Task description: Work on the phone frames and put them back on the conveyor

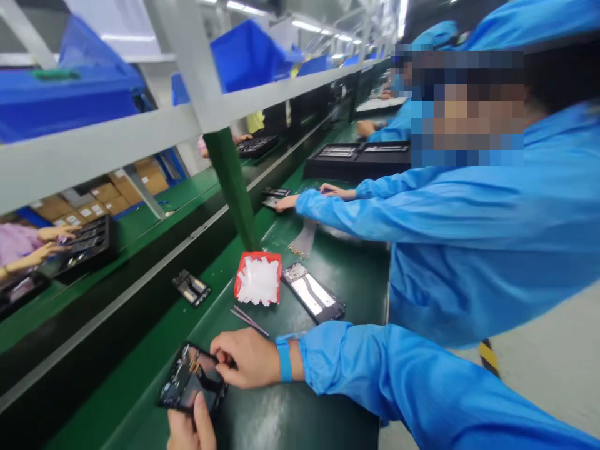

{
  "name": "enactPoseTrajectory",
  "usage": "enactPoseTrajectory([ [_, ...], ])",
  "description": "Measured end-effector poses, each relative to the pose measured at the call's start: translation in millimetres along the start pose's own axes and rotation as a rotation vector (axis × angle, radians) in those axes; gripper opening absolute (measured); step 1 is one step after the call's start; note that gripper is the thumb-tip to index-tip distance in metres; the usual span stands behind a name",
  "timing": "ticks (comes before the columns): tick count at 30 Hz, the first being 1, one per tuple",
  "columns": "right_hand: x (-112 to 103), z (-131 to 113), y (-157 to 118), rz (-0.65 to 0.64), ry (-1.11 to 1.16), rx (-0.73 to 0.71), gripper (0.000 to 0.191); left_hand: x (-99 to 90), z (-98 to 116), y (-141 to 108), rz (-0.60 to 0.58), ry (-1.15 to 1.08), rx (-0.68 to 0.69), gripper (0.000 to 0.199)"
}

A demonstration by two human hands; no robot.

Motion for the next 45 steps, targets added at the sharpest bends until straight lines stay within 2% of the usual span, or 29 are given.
enactPoseTrajectory([
  [3,0,-10,-11,0.04,-0.058,-0.085,0.023,-3.2,19,-8,-0.03,-0.039,0.085,0.033],
  [6,8,-21,-20,-0.027,-0.067,-0.217,0.021,-5.6,32,-9,-0.023,-0.138,0.119,0.03],
  [8,10,-24,-23,-0.065,-0.017,-0.256,0.016,-5.3,35,-6,-0.02,-0.186,0.11,0.032],
  [12,-2,-26,-25,0.036,0.148,-0.189,0.019,-5.8,36,-8,-0.015,-0.2,0.118,0.034],
  [17,-8,-25,-30,0.118,0.338,-0.017,0.022,-1.9,46,-20,-0.061,-0.101,0.236,0.034],
  [20,-6,-23,-30,0.11,0.333,0.003,0.019,-0.8,42,-18,-0.065,-0.141,0.183,0.034],
  [25,2,-19,-29,0.037,0.312,-0.006,0.025,5.4,32,-10,-0.101,-0.366,0.077,0.036],
  [28,-5,-16,-26,0.054,0.308,0.006,0.026,10.7,29,-10,-0.133,-0.474,0.038,0.04],
  [33,-36,-24,-18,0.238,0.035,-0.188,0.028,28.4,40,-23,-0.295,-0.679,-0.023,0.044],
  [38,-32,-24,-17,0.244,-0.078,-0.286,0.015,41.6,46,-34,-0.395,-0.781,-0.093,0.046],
  [45,-21,-31,-23,0.192,-0.125,-0.296,0.016,42.1,34,-31,-0.256,-0.722,-0.132,0.055],
])
Point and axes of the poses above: each hand's wrist, its own y-axis towards the middle knuckle, its own x-axis out of the palm, z = x × y, the point moved 9 cm from there along y, towards the middle knuckle, and after that the axes turned 2 degrees about -y, right-handed, at the moved point
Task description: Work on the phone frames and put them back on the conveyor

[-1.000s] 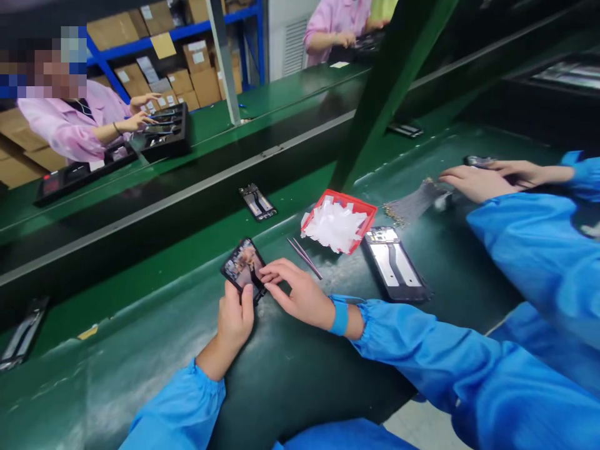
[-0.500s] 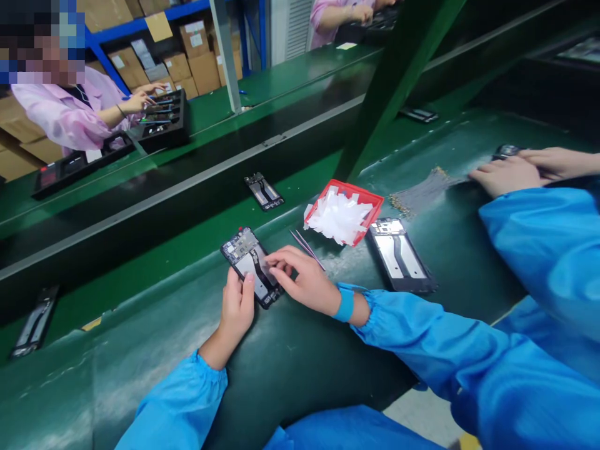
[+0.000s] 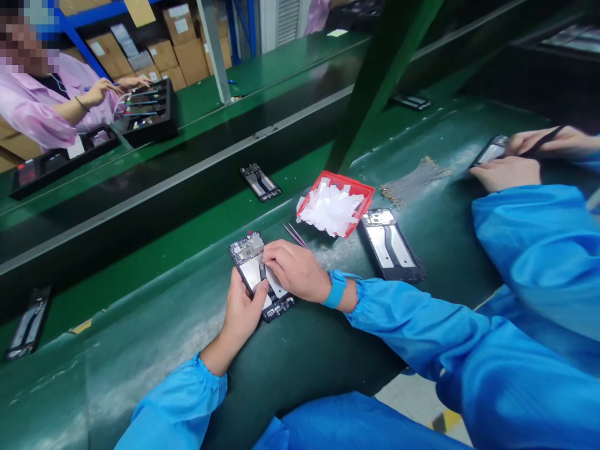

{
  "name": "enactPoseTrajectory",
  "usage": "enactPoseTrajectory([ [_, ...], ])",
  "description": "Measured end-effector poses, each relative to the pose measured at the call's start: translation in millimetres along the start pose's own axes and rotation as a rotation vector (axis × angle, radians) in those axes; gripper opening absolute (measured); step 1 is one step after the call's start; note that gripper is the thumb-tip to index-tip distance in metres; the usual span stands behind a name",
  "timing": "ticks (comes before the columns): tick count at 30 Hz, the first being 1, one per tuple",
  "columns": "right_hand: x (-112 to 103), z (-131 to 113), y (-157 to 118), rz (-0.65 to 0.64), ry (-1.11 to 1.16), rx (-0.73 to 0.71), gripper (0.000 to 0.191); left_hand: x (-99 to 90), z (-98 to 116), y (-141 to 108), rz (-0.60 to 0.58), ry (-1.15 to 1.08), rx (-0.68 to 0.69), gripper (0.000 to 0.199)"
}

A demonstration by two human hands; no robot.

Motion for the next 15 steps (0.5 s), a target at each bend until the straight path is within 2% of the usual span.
enactPoseTrajectory([
  [3,0,1,-3,-0.013,0.059,0.025,0.013,-4.2,-2,6,0.038,-0.069,-0.021,0.062],
  [6,-2,2,-4,0.003,0.086,0.043,0.013,-2.4,1,8,0.012,-0.112,-0.021,0.068],
  [12,-2,13,0,0.008,0.235,0.143,0.036,1.3,5,5,-0.029,-0.062,-0.002,0.071],
  [15,-4,12,4,0.019,0.246,0.146,0.035,0.3,8,3,-0.015,-0.027,0.008,0.068],
])
Point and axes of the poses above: each hand's wrist, its own y-axis towards the middle knuckle, its own x-axis out of the palm, z = x × y, the point moved 9 cm from there along y, towards the middle knuckle, and after that the axes turned 2 degrees about -y, right-handed, at the moved point
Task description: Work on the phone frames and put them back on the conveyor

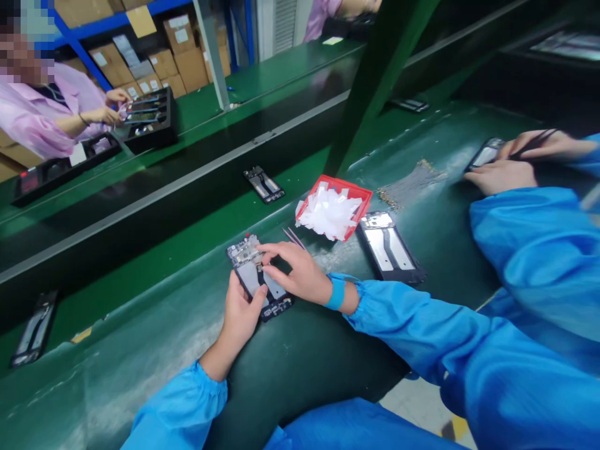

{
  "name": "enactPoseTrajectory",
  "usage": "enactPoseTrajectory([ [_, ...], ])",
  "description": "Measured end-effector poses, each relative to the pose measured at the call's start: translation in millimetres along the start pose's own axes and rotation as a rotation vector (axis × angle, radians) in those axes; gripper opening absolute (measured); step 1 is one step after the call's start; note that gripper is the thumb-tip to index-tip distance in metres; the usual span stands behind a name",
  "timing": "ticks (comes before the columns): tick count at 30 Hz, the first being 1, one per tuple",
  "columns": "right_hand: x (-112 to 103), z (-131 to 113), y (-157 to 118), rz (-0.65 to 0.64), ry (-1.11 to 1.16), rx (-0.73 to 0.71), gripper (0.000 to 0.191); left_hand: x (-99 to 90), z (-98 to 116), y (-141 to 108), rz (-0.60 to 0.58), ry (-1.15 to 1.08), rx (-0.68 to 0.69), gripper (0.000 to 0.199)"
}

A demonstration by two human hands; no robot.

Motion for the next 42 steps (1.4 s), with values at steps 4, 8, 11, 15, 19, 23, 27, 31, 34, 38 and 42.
enactPoseTrajectory([
  [4,9,-8,2,-0.059,-0.046,-0.037,0.007,-12.9,-4,-1,0.104,-0.005,-0.052,0.064],
  [8,22,5,1,-0.111,-0.112,0.004,0.007,-26.9,-23,6,0.169,-0.059,-0.153,0.067],
  [11,28,7,0,-0.123,-0.122,-0.026,0.017,-34.4,-29,7,0.215,-0.083,-0.199,0.069],
  [15,30,7,-1,-0.122,-0.148,-0.037,0.006,-32.8,-20,6,0.186,-0.157,-0.249,0.069],
  [19,37,4,-1,-0.2,-0.174,-0.082,0.005,-45.8,4,18,0.219,-0.077,-0.181,0.069],
  [23,43,-2,-2,-0.273,-0.191,-0.156,0.001,-59.9,21,33,0.191,0.163,-0.14,0.067],
  [27,33,-9,0,-0.177,-0.155,-0.214,0.002,-69.5,25,29,0.241,0.123,-0.168,0.065],
  [31,27,-12,3,-0.137,-0.147,-0.248,0.005,-70.2,15,18,0.282,0.045,-0.193,0.069],
  [34,30,-12,3,-0.176,-0.155,-0.26,0.007,-66.5,11,10,0.299,0.056,-0.126,0.072],
  [38,30,-9,1,-0.195,-0.198,-0.212,0.012,-50.9,9,-1,0.266,0.104,-0.089,0.1],
  [42,27,-2,3,-0.197,-0.177,-0.126,0.016,-43.2,16,-11,0.277,0.205,-0.027,0.086],
])
Point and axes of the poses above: each hand's wrist, its own y-axis towards the middle knuckle, its own x-axis out of the palm, z = x × y, the point moved 9 cm from there along y, towards the middle knuckle, and after that the axes turned 2 degrees about -y, right-handed, at the moved point
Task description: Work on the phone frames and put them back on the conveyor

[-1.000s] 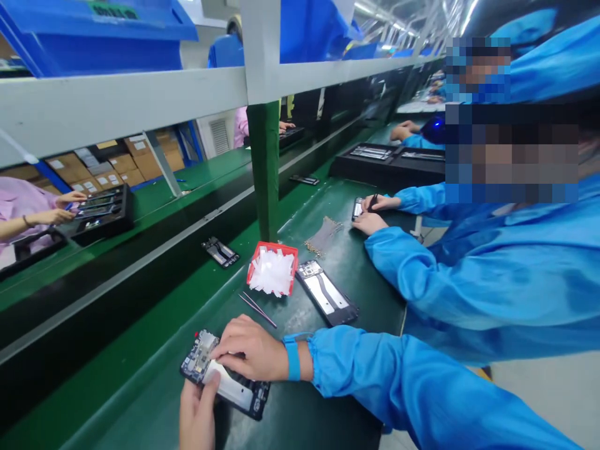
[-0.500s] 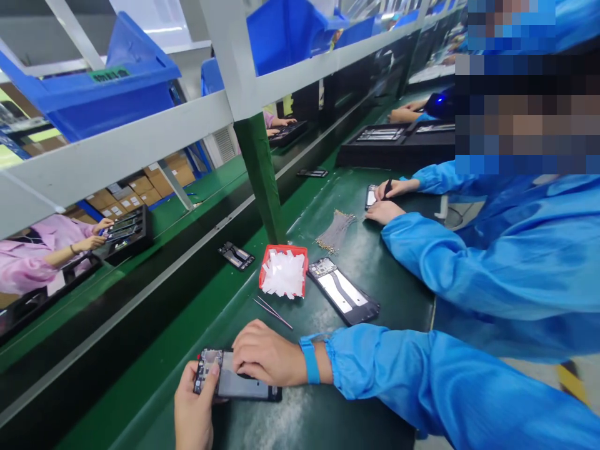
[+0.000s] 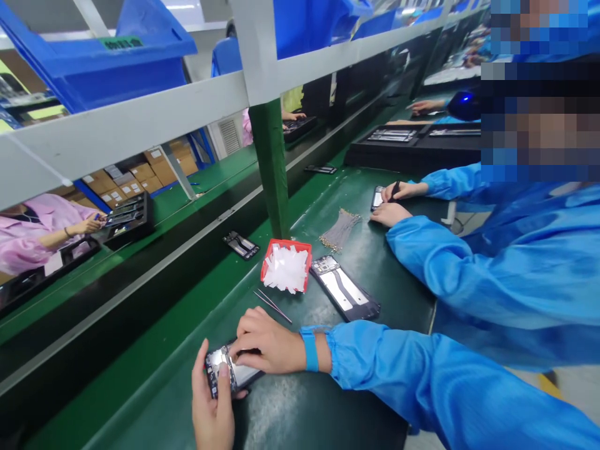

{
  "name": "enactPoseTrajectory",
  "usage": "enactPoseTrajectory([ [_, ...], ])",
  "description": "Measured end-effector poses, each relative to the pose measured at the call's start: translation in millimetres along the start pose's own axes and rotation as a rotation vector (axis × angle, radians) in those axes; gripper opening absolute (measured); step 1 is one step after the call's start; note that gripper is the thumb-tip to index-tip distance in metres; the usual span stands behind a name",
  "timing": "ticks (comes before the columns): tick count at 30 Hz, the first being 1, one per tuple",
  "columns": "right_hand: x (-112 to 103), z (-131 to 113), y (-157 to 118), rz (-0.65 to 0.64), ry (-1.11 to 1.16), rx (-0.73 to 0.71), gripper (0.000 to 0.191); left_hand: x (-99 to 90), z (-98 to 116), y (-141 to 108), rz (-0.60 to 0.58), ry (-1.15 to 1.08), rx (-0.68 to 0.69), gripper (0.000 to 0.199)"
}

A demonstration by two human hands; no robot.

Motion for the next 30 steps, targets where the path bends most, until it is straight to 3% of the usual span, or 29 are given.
enactPoseTrajectory([
  [3,-3,4,0,0.022,0.073,0.038,0.015,0.6,1,0,-0.031,0.06,0.077,0.058],
  [7,-4,0,-1,0.019,0.132,0.004,0.007,-1.1,-3,7,-0.076,0.112,0.142,0.047],
  [11,-4,-4,-3,0.016,0.152,-0.008,0.009,-2.2,-7,7,-0.069,0.087,0.119,0.046],
  [16,-7,-7,-5,0.052,0.1,0.038,0.007,-0.9,-16,2,-0.036,0.022,0.059,0.075],
  [23,-1,-12,-11,0.015,0.031,0.062,0.013,-3.9,-11,3,-0.018,0.065,0.126,0.057],
  [30,-5,-9,-11,0.061,0.082,0.076,0.015,11.3,-2,1,-0.2,0.092,0.219,0.039],
])
Point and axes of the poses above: each hand's wrist, its own y-axis towards the middle knuckle, its own x-axis out of the palm, z = x × y, the point moved 9 cm from there along y, towards the middle knuckle, and after that the axes turned 2 degrees about -y, right-handed, at the moved point
